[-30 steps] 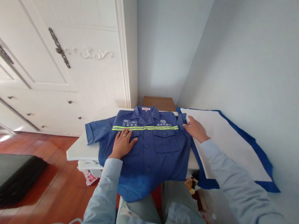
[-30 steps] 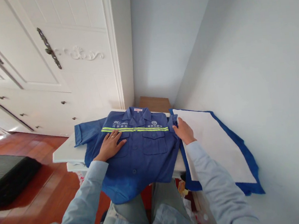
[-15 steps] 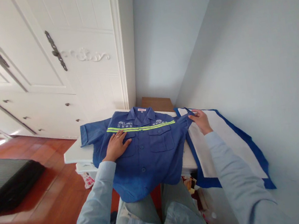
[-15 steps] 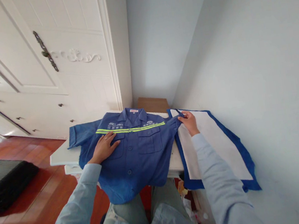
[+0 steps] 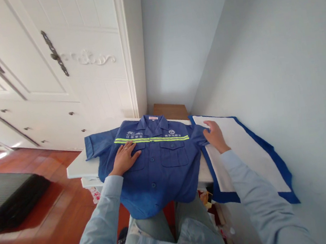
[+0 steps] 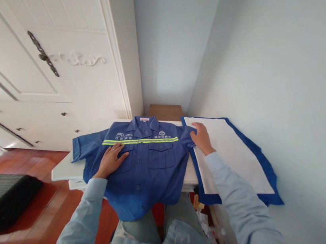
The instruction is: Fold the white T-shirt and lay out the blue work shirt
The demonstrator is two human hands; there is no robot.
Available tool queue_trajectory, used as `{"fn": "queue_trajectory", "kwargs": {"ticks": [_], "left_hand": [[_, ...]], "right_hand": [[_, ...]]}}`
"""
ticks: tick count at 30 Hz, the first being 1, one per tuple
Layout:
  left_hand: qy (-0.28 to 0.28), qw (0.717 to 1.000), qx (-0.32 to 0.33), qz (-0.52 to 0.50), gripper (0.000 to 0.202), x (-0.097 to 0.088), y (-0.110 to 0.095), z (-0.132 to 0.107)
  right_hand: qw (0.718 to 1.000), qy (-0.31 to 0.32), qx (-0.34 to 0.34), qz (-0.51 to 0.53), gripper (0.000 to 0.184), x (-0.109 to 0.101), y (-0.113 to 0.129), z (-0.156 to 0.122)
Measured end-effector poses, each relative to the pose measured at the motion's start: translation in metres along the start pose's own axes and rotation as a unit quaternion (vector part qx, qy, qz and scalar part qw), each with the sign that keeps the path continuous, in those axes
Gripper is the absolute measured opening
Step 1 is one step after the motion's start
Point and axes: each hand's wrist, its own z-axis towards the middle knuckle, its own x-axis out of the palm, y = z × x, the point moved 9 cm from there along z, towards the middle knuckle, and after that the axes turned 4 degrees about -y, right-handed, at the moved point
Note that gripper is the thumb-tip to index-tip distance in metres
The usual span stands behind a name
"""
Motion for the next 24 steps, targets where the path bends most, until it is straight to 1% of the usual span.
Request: {"fn": "queue_trajectory", "kwargs": {"ticks": [2,3,5,6,7,9,10,11,12,13,14,15,16,17,18,19,20,21,23,24], "left_hand": [[-0.013,0.999,-0.007,-0.034,0.053,-0.004,0.002,0.001],[-0.024,0.998,-0.017,-0.064,0.051,-0.006,0.004,0.001],[-0.060,0.984,-0.063,-0.156,0.046,-0.012,0.013,0.001],[-0.091,0.968,-0.098,-0.214,0.044,-0.016,0.021,-0.001],[-0.132,0.944,-0.135,-0.272,0.042,-0.021,0.029,-0.004],[-0.228,0.879,-0.204,-0.366,0.038,-0.029,0.047,-0.013],[-0.277,0.846,-0.231,-0.392,0.036,-0.034,0.055,-0.019],[-0.324,0.818,-0.255,-0.400,0.034,-0.039,0.063,-0.026],[-0.366,0.798,-0.277,-0.391,0.032,-0.046,0.071,-0.032],[-0.402,0.786,-0.296,-0.365,0.030,-0.054,0.078,-0.037],[-0.431,0.782,-0.311,-0.325,0.028,-0.064,0.084,-0.040],[-0.449,0.786,-0.325,-0.275,0.027,-0.074,0.090,-0.042],[-0.450,0.796,-0.341,-0.217,0.027,-0.084,0.096,-0.041],[-0.434,0.811,-0.360,-0.158,0.028,-0.091,0.102,-0.037],[-0.402,0.827,-0.380,-0.100,0.032,-0.096,0.109,-0.032],[-0.357,0.845,-0.395,-0.048,0.037,-0.098,0.116,-0.025],[-0.302,0.867,-0.395,-0.005,0.043,-0.096,0.123,-0.016],[-0.235,0.896,-0.375,0.029,0.049,-0.090,0.126,-0.004],[-0.091,0.952,-0.283,0.070,0.055,-0.069,0.127,0.018],[-0.029,0.968,-0.237,0.082,0.056,-0.057,0.126,0.025]], "right_hand": [[0.994,0.070,-0.078,-0.003,0.039,0.027,0.031,-0.006],[0.989,0.106,-0.099,-0.007,0.038,0.041,0.041,-0.012],[0.980,0.166,-0.107,-0.022,0.039,0.068,0.048,-0.025],[0.977,0.186,-0.103,-0.033,0.039,0.079,0.048,-0.031],[0.974,0.198,-0.098,-0.047,0.039,0.087,0.047,-0.036],[0.972,0.202,-0.096,-0.070,0.039,0.095,0.043,-0.043],[0.972,0.199,-0.099,-0.078,0.040,0.097,0.042,-0.045],[0.971,0.197,-0.102,-0.083,0.040,0.097,0.041,-0.046],[0.971,0.196,-0.105,-0.087,0.041,0.098,0.041,-0.047],[0.971,0.195,-0.108,-0.091,0.041,0.098,0.040,-0.047],[0.970,0.193,-0.111,-0.095,0.041,0.097,0.040,-0.047],[0.970,0.191,-0.114,-0.098,0.041,0.097,0.040,-0.047],[0.970,0.189,-0.117,-0.101,0.041,0.097,0.040,-0.047],[0.969,0.187,-0.120,-0.103,0.041,0.098,0.040,-0.047],[0.969,0.186,-0.124,-0.104,0.041,0.098,0.040,-0.048],[0.969,0.185,-0.128,-0.106,0.041,0.099,0.040,-0.048],[0.968,0.183,-0.131,-0.107,0.042,0.099,0.039,-0.048],[0.968,0.182,-0.133,-0.107,0.042,0.100,0.038,-0.048],[0.968,0.178,-0.138,-0.107,0.042,0.101,0.037,-0.048],[0.969,0.176,-0.140,-0.106,0.042,0.102,0.036,-0.048]]}}
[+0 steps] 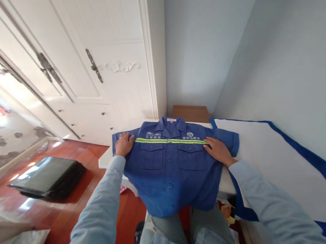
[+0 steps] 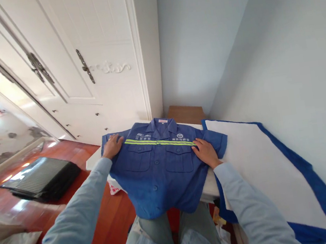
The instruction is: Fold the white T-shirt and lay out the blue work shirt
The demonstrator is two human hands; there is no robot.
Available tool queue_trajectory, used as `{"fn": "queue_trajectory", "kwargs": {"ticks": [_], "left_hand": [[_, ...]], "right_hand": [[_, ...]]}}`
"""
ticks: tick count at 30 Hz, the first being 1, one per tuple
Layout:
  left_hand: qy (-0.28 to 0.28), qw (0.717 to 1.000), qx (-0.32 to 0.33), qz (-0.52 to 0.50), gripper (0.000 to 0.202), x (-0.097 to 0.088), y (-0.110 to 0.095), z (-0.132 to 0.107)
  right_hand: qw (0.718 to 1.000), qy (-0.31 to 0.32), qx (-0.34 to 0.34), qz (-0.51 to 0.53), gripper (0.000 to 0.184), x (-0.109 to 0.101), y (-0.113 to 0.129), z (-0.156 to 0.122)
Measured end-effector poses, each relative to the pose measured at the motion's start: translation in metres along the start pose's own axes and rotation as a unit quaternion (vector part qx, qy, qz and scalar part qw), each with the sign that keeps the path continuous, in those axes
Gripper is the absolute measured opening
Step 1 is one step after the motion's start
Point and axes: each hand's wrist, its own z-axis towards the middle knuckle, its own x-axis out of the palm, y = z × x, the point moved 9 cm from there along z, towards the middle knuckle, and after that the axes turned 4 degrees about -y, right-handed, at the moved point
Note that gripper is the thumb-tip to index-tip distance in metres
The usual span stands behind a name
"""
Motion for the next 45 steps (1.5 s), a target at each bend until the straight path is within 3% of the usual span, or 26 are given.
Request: {"fn": "queue_trajectory", "kwargs": {"ticks": [1,3,7,10,13,17,19,22,24,26,30,32,35,37,39,41,43,45], "left_hand": [[0.041,0.998,0.039,0.016,0.056,0.009,-0.002,0.003],[0.078,0.995,0.059,0.035,0.057,0.018,0.005,0.008],[0.089,0.994,0.010,0.056,0.064,0.017,0.029,0.023],[0.085,0.991,-0.063,0.081,0.067,0.014,0.041,0.030],[0.061,0.985,-0.114,0.110,0.066,0.011,0.041,0.032],[0.051,0.980,-0.123,0.150,0.060,0.006,0.031,0.032],[0.042,0.983,-0.084,0.160,0.059,0.002,0.016,0.033],[0.012,0.988,0.077,0.131,0.063,0.002,-0.035,0.026],[0.022,0.977,0.194,0.082,0.068,0.014,-0.076,0.011],[0.057,0.961,0.266,0.039,0.070,0.033,-0.111,-0.009],[0.104,0.946,0.306,0.037,0.069,0.065,-0.149,-0.037],[0.098,0.947,0.303,0.049,0.068,0.069,-0.154,-0.041],[0.097,0.946,0.306,0.050,0.069,0.069,-0.154,-0.040],[0.098,0.945,0.307,0.050,0.069,0.069,-0.153,-0.039],[0.095,0.946,0.307,0.051,0.069,0.069,-0.152,-0.038],[0.093,0.945,0.308,0.054,0.069,0.070,-0.151,-0.038],[0.093,0.945,0.310,0.056,0.069,0.072,-0.152,-0.038],[0.094,0.944,0.311,0.057,0.069,0.073,-0.152,-0.037]], "right_hand": [[1.000,-0.001,-0.001,0.001,0.042,0.000,0.000,0.000],[1.000,0.000,-0.002,0.002,0.041,0.000,0.000,0.000],[1.000,0.007,0.002,-0.006,0.043,-0.001,0.002,-0.001],[1.000,0.008,0.009,-0.009,0.043,-0.002,0.003,-0.001],[1.000,0.008,0.014,-0.009,0.043,-0.003,0.003,-0.001],[1.000,0.012,0.014,-0.016,0.044,-0.003,0.005,-0.001],[1.000,0.014,0.014,-0.022,0.044,-0.003,0.007,-0.001],[0.999,0.019,0.018,-0.031,0.044,-0.006,0.010,-0.001],[0.999,0.023,0.025,-0.032,0.043,-0.009,0.012,-0.001],[0.999,0.028,0.028,-0.032,0.042,-0.012,0.014,-0.001],[0.998,0.039,0.038,-0.024,0.041,-0.017,0.018,0.001],[0.998,0.030,0.046,-0.004,0.041,-0.023,0.027,-0.002],[0.995,-0.024,0.038,0.092,0.043,-0.049,0.061,-0.018],[0.974,-0.040,0.043,0.217,0.043,-0.066,0.088,-0.041],[0.924,0.029,0.078,0.373,0.038,-0.065,0.112,-0.072],[0.838,0.179,0.115,0.503,0.039,-0.045,0.137,-0.114],[0.764,0.322,0.150,0.539,0.037,-0.017,0.150,-0.165],[0.753,0.372,0.206,0.502,0.031,0.011,0.136,-0.208]]}}
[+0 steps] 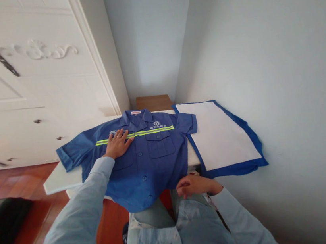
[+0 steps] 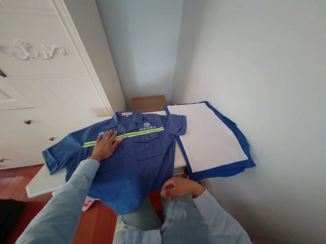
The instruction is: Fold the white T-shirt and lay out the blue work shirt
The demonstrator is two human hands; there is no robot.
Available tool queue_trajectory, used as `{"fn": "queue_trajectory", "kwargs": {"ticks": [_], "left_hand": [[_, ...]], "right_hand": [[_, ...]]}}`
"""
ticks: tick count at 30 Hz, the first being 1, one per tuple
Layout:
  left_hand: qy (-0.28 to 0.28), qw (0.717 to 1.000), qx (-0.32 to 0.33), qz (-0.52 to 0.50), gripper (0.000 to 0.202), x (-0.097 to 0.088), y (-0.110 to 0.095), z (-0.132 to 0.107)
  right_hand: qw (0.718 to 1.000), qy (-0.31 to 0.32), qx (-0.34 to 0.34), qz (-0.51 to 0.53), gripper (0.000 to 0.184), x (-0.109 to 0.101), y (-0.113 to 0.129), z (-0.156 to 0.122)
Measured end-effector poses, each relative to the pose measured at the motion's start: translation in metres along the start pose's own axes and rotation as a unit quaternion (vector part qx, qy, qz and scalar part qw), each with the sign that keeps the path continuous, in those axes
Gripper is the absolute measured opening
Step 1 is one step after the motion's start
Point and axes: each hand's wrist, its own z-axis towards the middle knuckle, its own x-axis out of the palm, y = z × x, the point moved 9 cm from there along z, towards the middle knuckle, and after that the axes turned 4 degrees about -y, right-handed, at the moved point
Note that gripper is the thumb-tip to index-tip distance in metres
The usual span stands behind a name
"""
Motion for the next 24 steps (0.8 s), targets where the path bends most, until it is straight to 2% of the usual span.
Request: {"fn": "queue_trajectory", "kwargs": {"ticks": [1,3,4,6,7,9,11,13,16,18,21,24], "left_hand": [[0.000,1.000,0.001,0.000,0.069,0.000,0.000,0.001],[0.000,1.000,0.003,-0.001,0.069,0.001,0.001,0.002],[0.001,1.000,0.005,-0.002,0.070,0.001,0.001,0.003],[0.003,1.000,0.006,-0.004,0.070,0.001,0.002,0.005],[0.004,1.000,0.006,-0.005,0.070,0.001,0.002,0.006],[0.007,1.000,0.005,-0.004,0.070,0.001,0.003,0.008],[0.012,1.000,0.004,-0.001,0.070,0.001,0.004,0.010],[0.018,1.000,0.002,0.001,0.069,0.001,0.004,0.011],[0.022,1.000,-0.002,0.000,0.069,0.001,0.006,0.012],[0.021,1.000,-0.004,-0.002,0.069,0.000,0.007,0.013],[0.017,1.000,-0.005,-0.004,0.069,0.001,0.008,0.014],[0.013,1.000,-0.002,-0.005,0.069,0.001,0.009,0.014]], "right_hand": [[0.998,-0.051,0.035,-0.008,0.029,-0.006,-0.024,-0.001],[0.983,-0.176,0.053,-0.020,0.029,-0.023,-0.057,-0.004],[0.973,-0.226,0.046,-0.013,0.035,-0.028,-0.065,-0.006],[0.957,-0.289,0.000,0.023,0.058,-0.030,-0.066,-0.007],[0.952,-0.301,-0.030,0.048,0.064,-0.028,-0.060,-0.006],[0.944,-0.305,-0.080,0.094,0.060,-0.021,-0.045,-0.006],[0.942,-0.295,-0.101,0.129,0.050,-0.016,-0.035,-0.007],[0.931,-0.303,-0.102,0.174,0.048,-0.019,-0.036,-0.017],[0.901,-0.347,-0.096,0.244,0.052,-0.036,-0.055,-0.044],[0.890,-0.380,-0.066,0.244,0.052,-0.046,-0.076,-0.063],[0.897,-0.411,-0.003,0.160,0.051,-0.053,-0.106,-0.081],[0.909,-0.411,0.011,0.066,0.055,-0.049,-0.121,-0.079]]}}
